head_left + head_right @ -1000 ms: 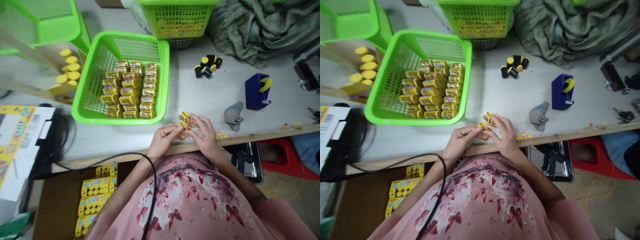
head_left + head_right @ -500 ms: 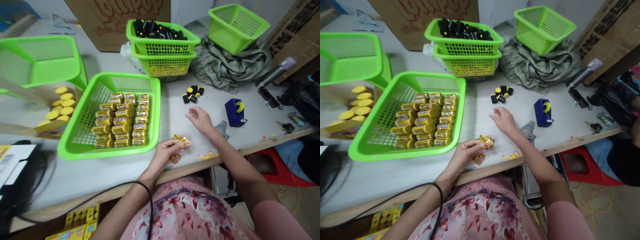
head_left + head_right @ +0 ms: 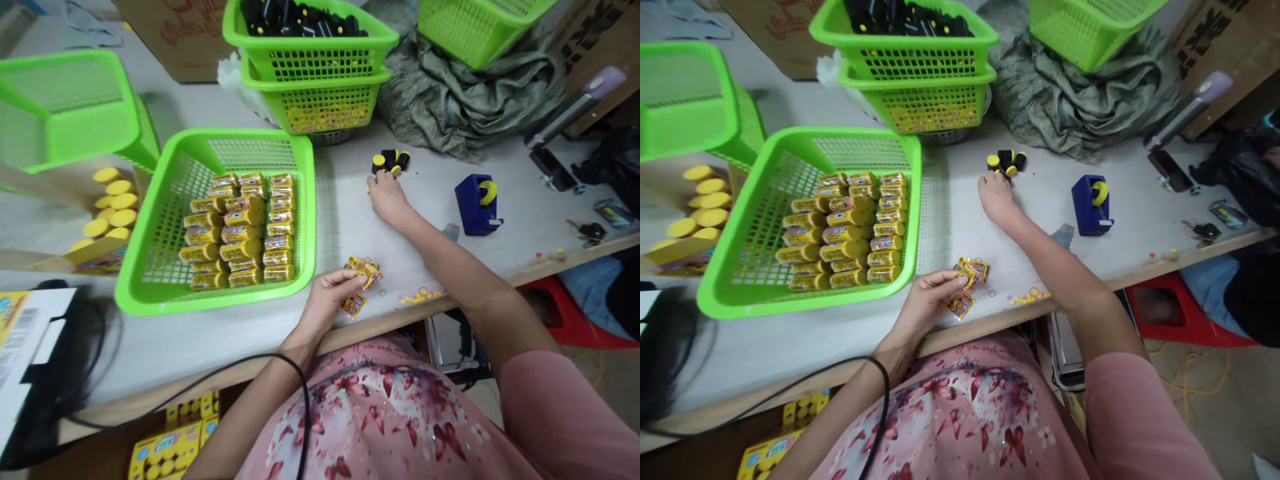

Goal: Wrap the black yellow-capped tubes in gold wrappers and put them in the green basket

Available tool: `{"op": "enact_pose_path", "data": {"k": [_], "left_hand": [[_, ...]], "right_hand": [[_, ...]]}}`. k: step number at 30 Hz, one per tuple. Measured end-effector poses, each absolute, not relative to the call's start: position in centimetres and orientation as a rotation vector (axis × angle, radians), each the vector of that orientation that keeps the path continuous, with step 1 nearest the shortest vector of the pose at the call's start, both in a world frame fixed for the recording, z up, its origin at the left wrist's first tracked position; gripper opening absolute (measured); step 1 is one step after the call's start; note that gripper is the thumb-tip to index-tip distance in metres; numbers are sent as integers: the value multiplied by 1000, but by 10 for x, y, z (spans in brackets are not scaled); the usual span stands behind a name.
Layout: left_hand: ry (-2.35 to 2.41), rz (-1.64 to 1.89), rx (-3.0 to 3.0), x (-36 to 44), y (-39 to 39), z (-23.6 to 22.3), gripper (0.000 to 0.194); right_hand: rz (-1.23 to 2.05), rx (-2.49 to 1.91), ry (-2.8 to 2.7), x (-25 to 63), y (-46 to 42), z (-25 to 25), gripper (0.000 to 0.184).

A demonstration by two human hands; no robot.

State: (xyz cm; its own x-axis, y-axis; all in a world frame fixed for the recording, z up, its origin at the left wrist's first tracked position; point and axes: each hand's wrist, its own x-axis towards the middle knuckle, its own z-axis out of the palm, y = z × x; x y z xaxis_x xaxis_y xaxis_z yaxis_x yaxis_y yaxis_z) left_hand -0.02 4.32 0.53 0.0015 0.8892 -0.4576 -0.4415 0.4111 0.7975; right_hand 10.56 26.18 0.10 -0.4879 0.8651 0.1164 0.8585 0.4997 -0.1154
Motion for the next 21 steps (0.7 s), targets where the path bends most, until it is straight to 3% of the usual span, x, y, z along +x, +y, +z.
{"op": "enact_pose_path", "data": {"k": [4, 9, 11, 15, 21], "left_hand": [[1067, 1142, 492, 3, 43, 5, 32], [1052, 1168, 428, 2, 43, 5, 33], [1038, 1167, 411, 2, 43, 6, 35], [1047, 1152, 430, 3, 43, 7, 36], [1027, 1152, 464, 5, 41, 2, 32]], "right_hand": [[85, -1506, -2589, 107, 258, 5, 41], [348, -1462, -2318, 120, 242, 23, 30], [634, -1396, -2106, 136, 221, 26, 30], [1514, -1172, -1440, 175, 166, 31, 38], [1796, -1076, -1050, 194, 122, 33, 39]]}}
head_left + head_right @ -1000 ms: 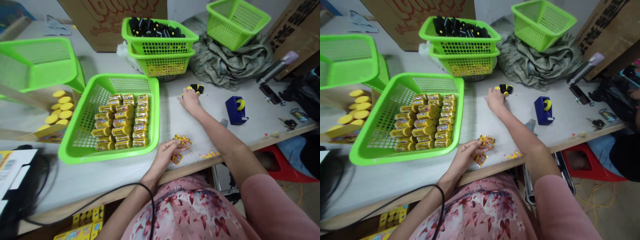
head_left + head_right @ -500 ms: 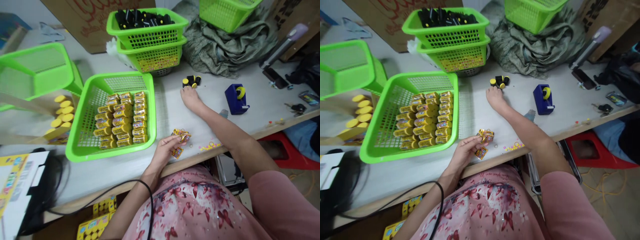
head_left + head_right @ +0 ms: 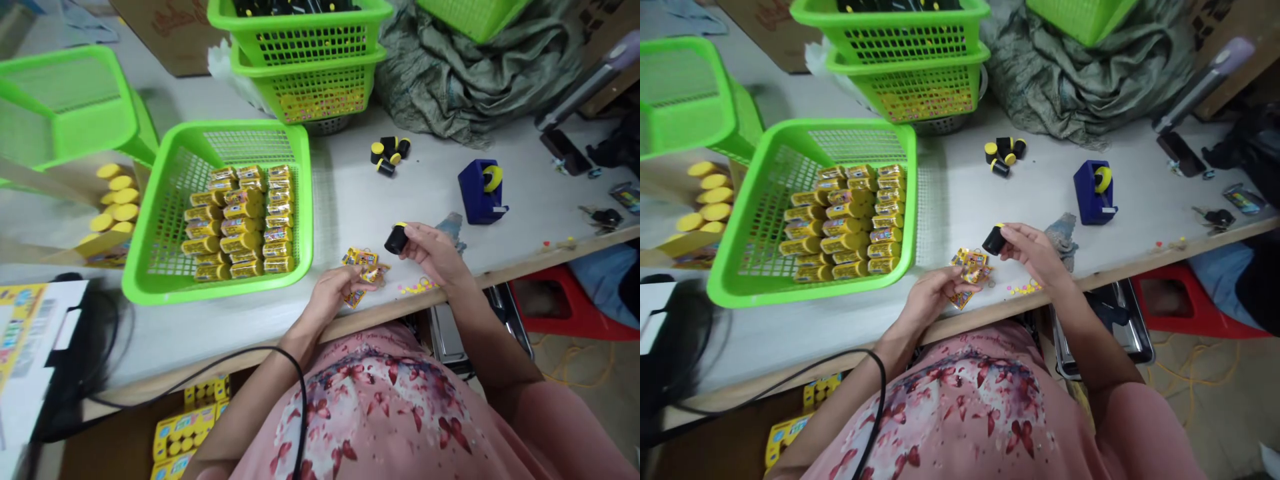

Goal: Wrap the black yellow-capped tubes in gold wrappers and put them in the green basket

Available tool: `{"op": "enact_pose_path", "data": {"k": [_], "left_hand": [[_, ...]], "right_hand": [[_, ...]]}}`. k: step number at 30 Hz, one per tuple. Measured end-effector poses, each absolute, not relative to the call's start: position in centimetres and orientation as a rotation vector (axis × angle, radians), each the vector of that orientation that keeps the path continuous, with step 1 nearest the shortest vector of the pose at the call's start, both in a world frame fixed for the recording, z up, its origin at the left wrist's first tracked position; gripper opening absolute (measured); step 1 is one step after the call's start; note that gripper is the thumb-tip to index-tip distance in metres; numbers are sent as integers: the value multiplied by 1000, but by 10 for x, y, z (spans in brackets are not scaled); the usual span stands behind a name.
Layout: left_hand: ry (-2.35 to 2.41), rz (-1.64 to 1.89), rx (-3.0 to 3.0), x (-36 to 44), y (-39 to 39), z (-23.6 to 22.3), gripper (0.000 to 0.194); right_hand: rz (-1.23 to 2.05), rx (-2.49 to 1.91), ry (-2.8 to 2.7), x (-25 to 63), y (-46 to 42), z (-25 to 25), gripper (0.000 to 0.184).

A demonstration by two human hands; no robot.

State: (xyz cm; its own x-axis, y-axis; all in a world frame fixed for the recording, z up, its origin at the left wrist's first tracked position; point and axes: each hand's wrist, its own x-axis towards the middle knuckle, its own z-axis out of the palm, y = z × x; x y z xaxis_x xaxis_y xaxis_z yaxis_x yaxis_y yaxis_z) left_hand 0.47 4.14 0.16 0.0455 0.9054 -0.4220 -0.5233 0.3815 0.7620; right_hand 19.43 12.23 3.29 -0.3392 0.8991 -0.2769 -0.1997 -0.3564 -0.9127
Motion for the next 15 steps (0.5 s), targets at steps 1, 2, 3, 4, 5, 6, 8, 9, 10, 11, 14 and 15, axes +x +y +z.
{"op": "enact_pose_path", "data": {"k": [1, 2, 3, 4, 5, 6, 8, 9, 10, 11, 14, 15], "left_hand": [[1041, 1129, 475, 4, 41, 1, 30], [1056, 1105, 483, 4, 41, 0, 29], [1066, 1088, 485, 3, 41, 0, 29], [1069, 1079, 482, 2, 41, 0, 30], [1069, 1079, 474, 2, 41, 1, 31], [1069, 1080, 466, 1, 41, 1, 31], [1071, 1070, 447, 0, 41, 2, 32], [1073, 1059, 439, 0, 41, 2, 32], [1075, 1053, 432, 0, 41, 3, 32], [1075, 1049, 428, 0, 41, 3, 32], [1079, 1045, 427, 0, 42, 3, 31], [1080, 1051, 428, 0, 42, 3, 31]], "right_hand": [[1810, -1077, -1039, 194, 121, 32, 39], [1824, -1075, -1037, 194, 120, 30, 38], [1837, -1070, -1041, 195, 119, 29, 36], [1847, -1066, -1047, 195, 119, 27, 35], [1854, -1063, -1054, 195, 119, 26, 33], [1860, -1062, -1057, 196, 118, 25, 32], [1872, -1060, -1048, 196, 117, 23, 30], [1877, -1059, -1038, 197, 117, 23, 30], [1878, -1058, -1027, 197, 116, 23, 29], [1878, -1056, -1020, 198, 116, 24, 29], [1867, -1056, -1019, 200, 115, 25, 32], [1863, -1059, -1035, 201, 114, 25, 32]]}}
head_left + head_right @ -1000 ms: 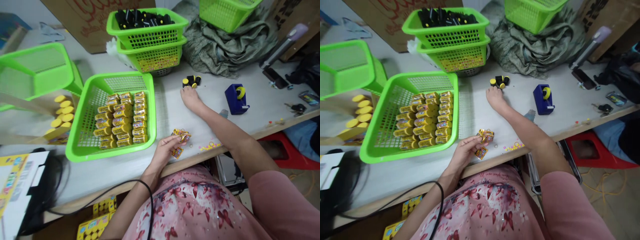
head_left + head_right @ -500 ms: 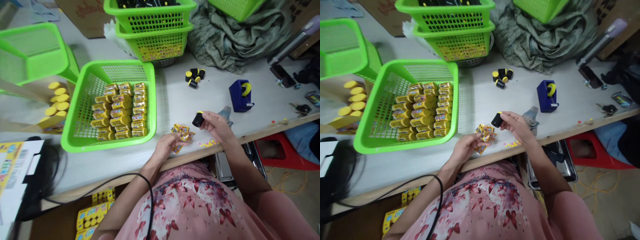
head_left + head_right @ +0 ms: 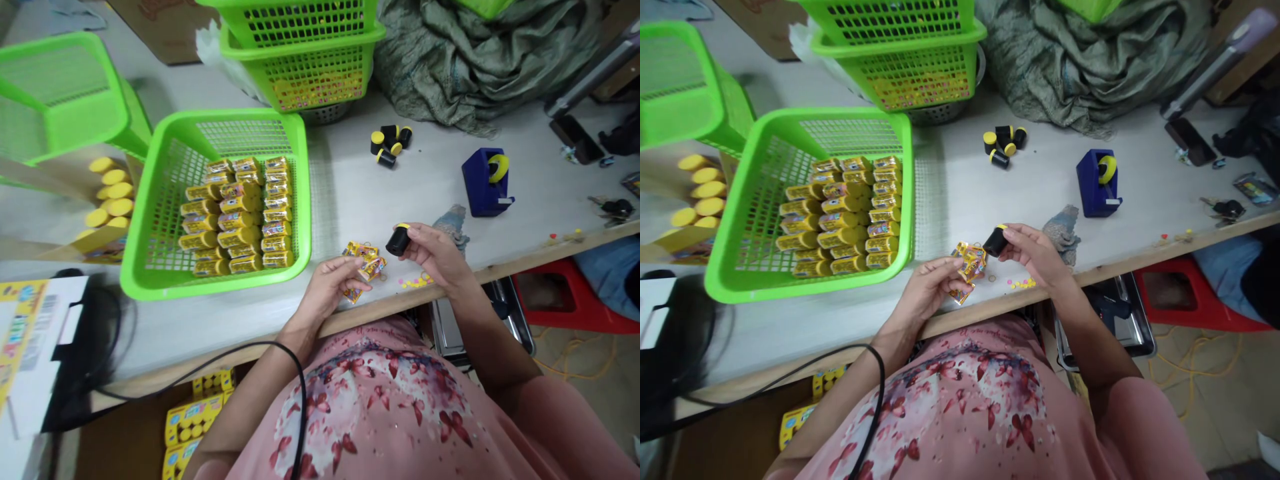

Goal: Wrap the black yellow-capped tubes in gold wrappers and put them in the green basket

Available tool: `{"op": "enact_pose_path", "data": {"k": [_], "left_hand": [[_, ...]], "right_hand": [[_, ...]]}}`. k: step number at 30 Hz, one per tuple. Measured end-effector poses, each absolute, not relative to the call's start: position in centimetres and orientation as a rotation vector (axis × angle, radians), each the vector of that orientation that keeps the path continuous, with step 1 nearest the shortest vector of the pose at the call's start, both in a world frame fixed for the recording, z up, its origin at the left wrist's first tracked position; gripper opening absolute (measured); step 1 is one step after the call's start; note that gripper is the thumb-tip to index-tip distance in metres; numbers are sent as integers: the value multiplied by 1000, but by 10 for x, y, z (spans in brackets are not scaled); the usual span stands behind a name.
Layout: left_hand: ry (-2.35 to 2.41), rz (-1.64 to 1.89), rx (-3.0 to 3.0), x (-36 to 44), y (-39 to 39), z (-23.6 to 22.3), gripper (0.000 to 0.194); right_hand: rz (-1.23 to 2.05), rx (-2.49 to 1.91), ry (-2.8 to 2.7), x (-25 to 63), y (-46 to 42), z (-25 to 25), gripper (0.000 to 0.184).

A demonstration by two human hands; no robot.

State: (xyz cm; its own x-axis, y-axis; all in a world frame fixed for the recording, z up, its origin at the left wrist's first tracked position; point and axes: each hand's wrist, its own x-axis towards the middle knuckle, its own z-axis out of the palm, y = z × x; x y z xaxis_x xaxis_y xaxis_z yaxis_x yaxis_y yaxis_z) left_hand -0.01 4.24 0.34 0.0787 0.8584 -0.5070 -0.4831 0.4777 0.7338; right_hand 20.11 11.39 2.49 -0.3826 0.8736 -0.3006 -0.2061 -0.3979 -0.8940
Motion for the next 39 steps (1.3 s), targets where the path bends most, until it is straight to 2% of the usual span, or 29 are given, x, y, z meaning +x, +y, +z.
{"op": "enact_pose_path", "data": {"k": [5, 11, 15, 18, 24, 26, 31, 39], "left_hand": [[1090, 1118, 402, 1, 44, 3, 32], [1097, 1139, 410, 2, 43, 2, 30], [1079, 1108, 450, 3, 42, 4, 32], [1097, 1079, 459, 4, 43, 5, 36], [1109, 1057, 506, 3, 43, 4, 34], [1113, 1028, 510, 2, 43, 4, 34], [1108, 1032, 487, 2, 44, 6, 35], [1115, 1006, 570, 3, 44, 2, 34]], "right_hand": [[1785, -993, -1402, 209, 102, 27, 27], [1299, -823, -2028, 208, 88, 38, 23], [1126, -780, -2168, 201, 88, 38, 23], [1211, -825, -2136, 200, 91, 33, 25], [1855, -828, -1872, 210, 100, 28, 26], [1841, -871, -1885, 212, 99, 31, 27], [1509, -927, -2130, 209, 91, 37, 25], [1668, -829, -2035, 209, 92, 31, 26]]}}
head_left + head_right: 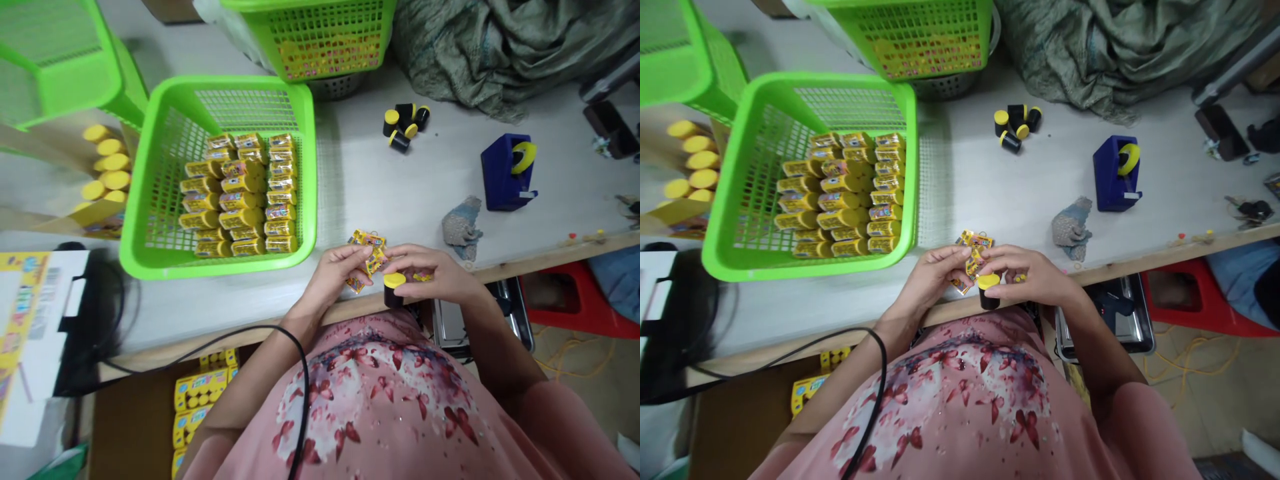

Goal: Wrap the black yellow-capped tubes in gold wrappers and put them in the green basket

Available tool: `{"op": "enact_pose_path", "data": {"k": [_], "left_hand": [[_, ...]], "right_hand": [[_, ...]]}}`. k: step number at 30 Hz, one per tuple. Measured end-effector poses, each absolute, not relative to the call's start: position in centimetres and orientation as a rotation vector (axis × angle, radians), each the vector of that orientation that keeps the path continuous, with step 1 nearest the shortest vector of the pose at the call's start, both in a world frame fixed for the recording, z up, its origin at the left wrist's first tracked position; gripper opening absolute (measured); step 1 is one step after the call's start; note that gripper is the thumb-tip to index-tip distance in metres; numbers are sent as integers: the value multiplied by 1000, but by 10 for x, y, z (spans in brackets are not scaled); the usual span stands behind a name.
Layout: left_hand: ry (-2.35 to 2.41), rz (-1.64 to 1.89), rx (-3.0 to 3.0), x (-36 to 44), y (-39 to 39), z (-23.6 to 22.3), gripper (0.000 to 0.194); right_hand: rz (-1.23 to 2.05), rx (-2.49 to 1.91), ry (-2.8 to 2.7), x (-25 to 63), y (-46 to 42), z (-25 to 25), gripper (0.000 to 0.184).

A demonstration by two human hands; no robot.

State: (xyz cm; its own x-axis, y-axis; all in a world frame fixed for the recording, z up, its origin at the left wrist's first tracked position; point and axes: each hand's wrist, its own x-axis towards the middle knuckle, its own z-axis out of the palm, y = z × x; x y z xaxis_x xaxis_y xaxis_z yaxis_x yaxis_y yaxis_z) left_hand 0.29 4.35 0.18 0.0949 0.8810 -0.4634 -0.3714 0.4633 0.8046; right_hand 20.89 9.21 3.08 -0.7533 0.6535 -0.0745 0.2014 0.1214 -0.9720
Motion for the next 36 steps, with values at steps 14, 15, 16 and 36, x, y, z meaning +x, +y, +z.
{"op": "enact_pose_path", "data": {"k": [14, 15, 16, 36], "left_hand": [[1152, 1194, 580, 2, 43, 9, 37], [1159, 1186, 591, 2, 43, 9, 39], [1154, 1153, 604, 2, 43, 8, 40], [1153, 1095, 408, -2, 43, 4, 31]], "right_hand": [[1406, -890, -2016, 207, 89, 26, 29], [1385, -856, -2065, 206, 89, 28, 30], [1374, -818, -2111, 206, 89, 29, 29], [1758, -1059, -1232, 211, 100, 32, 35]]}}
